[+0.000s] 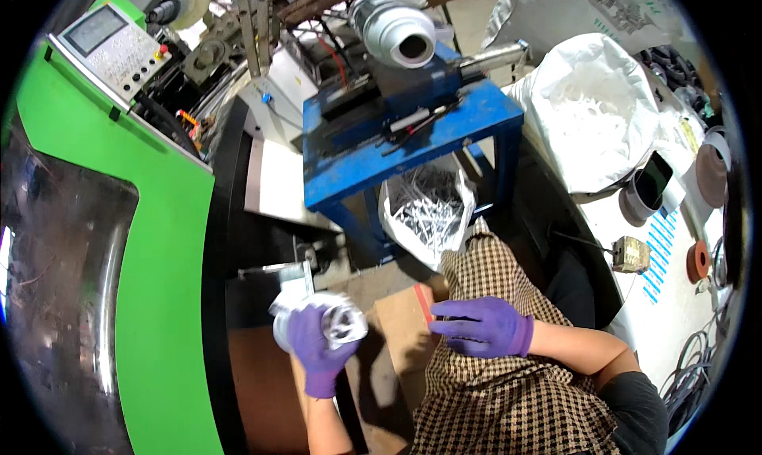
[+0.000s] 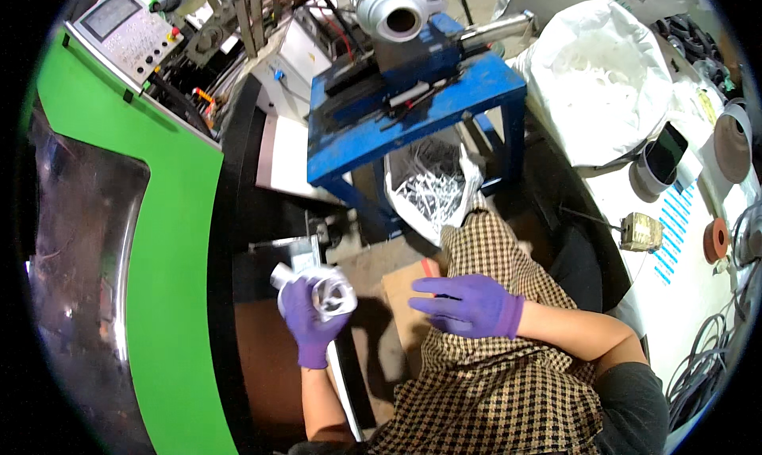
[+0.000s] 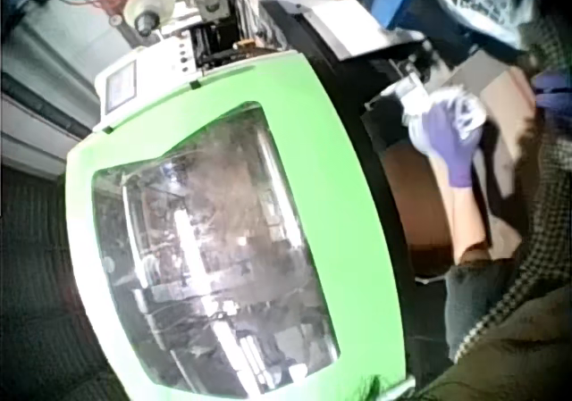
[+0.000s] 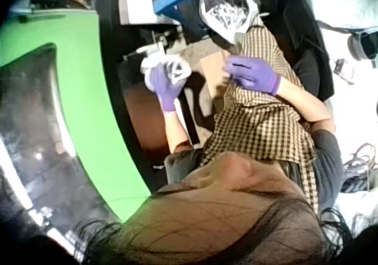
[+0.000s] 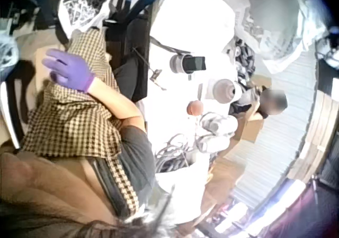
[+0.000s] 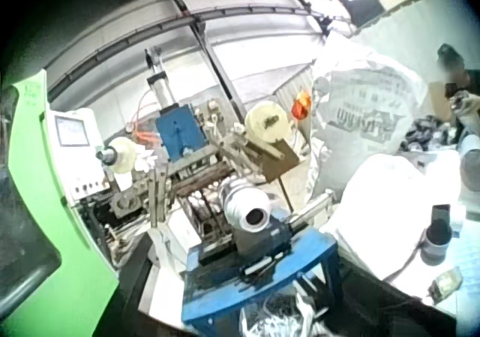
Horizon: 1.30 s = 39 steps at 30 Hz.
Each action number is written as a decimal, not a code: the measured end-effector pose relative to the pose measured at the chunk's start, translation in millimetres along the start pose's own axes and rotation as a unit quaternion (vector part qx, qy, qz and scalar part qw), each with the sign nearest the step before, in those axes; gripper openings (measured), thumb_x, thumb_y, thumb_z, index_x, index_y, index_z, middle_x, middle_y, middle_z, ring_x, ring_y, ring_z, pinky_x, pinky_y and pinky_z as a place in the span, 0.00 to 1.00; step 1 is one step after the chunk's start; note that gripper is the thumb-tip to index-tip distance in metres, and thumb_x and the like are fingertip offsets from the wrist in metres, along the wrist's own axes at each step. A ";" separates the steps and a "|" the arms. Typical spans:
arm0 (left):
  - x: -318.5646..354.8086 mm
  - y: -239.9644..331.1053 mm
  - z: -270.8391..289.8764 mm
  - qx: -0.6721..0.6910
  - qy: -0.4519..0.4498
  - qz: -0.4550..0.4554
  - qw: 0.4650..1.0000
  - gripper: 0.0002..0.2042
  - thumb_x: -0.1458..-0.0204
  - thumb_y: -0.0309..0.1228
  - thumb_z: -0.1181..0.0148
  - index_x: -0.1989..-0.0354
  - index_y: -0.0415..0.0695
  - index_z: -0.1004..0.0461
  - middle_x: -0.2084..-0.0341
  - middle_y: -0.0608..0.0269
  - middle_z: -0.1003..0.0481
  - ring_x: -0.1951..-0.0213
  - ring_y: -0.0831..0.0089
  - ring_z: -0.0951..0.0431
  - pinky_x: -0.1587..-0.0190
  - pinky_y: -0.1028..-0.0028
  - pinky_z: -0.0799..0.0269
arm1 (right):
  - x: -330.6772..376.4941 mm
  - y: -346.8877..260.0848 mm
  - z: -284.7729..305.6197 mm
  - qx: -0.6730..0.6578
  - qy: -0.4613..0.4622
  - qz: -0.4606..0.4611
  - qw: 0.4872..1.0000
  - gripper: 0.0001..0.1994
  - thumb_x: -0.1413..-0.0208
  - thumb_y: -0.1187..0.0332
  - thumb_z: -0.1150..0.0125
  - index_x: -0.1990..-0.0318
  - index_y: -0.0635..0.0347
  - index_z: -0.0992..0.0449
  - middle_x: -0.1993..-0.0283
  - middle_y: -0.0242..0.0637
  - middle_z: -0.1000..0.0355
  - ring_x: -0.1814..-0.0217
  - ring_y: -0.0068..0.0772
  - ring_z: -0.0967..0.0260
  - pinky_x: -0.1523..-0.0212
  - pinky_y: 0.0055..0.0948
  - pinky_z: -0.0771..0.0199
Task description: The person places a jug into a machine for labeling and then attaches a handle to the jug by hand.
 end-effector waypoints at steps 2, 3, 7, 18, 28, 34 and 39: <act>-4.4 51.4 -10.5 0.049 0.015 -0.070 0.996 0.36 0.64 0.49 0.20 0.47 0.43 0.25 0.50 0.48 0.24 0.44 0.47 0.26 0.37 0.50 0.33 | -2.2 -11.8 -8.3 -0.028 -0.011 -0.038 0.999 0.26 0.44 0.62 0.30 0.37 0.49 0.27 0.47 0.40 0.24 0.66 0.42 0.21 0.67 0.35 0.20; -14.1 78.7 -12.6 0.087 -0.028 -0.063 0.994 0.38 0.65 0.50 0.20 0.46 0.41 0.25 0.48 0.47 0.25 0.44 0.47 0.25 0.37 0.50 0.33 | 5.0 -12.1 -12.8 -0.017 -0.007 -0.067 0.998 0.27 0.44 0.61 0.31 0.36 0.48 0.28 0.49 0.40 0.24 0.67 0.43 0.22 0.69 0.35 0.21; -8.1 145.1 -48.7 0.236 -0.021 0.036 0.971 0.39 0.66 0.49 0.20 0.43 0.43 0.25 0.45 0.47 0.26 0.42 0.47 0.26 0.37 0.52 0.32 | 30.2 -10.0 -22.1 0.107 0.014 -0.163 0.981 0.26 0.44 0.62 0.32 0.37 0.48 0.29 0.57 0.38 0.24 0.70 0.44 0.23 0.72 0.36 0.23; -45.6 214.4 -86.7 0.224 -0.014 -0.226 0.948 0.29 0.59 0.45 0.29 0.49 0.41 0.23 0.50 0.54 0.20 0.47 0.50 0.22 0.39 0.46 0.34 | 60.2 -15.3 47.3 0.066 -0.054 -0.309 0.947 0.25 0.46 0.60 0.35 0.41 0.52 0.30 0.49 0.45 0.26 0.58 0.52 0.22 0.59 0.45 0.20; -60.6 238.2 -90.9 0.207 -0.048 -0.382 0.900 0.26 0.59 0.45 0.26 0.52 0.47 0.23 0.53 0.59 0.20 0.49 0.56 0.20 0.40 0.50 0.32 | 73.5 -20.8 64.8 0.286 -0.248 -0.290 0.879 0.22 0.44 0.72 0.41 0.41 0.49 0.29 0.49 0.51 0.25 0.55 0.45 0.20 0.61 0.44 0.20; -83.6 240.4 -99.1 0.180 -0.040 -0.421 0.888 0.29 0.57 0.50 0.28 0.50 0.45 0.24 0.51 0.57 0.20 0.48 0.54 0.21 0.39 0.47 0.34 | 71.1 10.5 51.2 0.077 -0.239 -0.410 0.877 0.21 0.39 0.65 0.40 0.41 0.60 0.32 0.54 0.47 0.21 0.62 0.43 0.19 0.58 0.41 0.20; -98.3 222.5 -102.0 0.197 -0.020 -0.377 0.905 0.27 0.54 0.50 0.32 0.49 0.45 0.23 0.51 0.55 0.21 0.47 0.54 0.21 0.40 0.49 0.33 | 47.2 12.8 73.6 -0.307 -0.068 -0.367 0.876 0.28 0.36 0.57 0.40 0.33 0.58 0.39 0.58 0.46 0.21 0.61 0.39 0.20 0.55 0.36 0.20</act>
Point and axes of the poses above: each hand's wrist, its own x-axis away from the middle knuckle, its own z-axis out of the back of the hand, y = z × x, the point moved 3 cm from there along -x, towards the middle knuckle
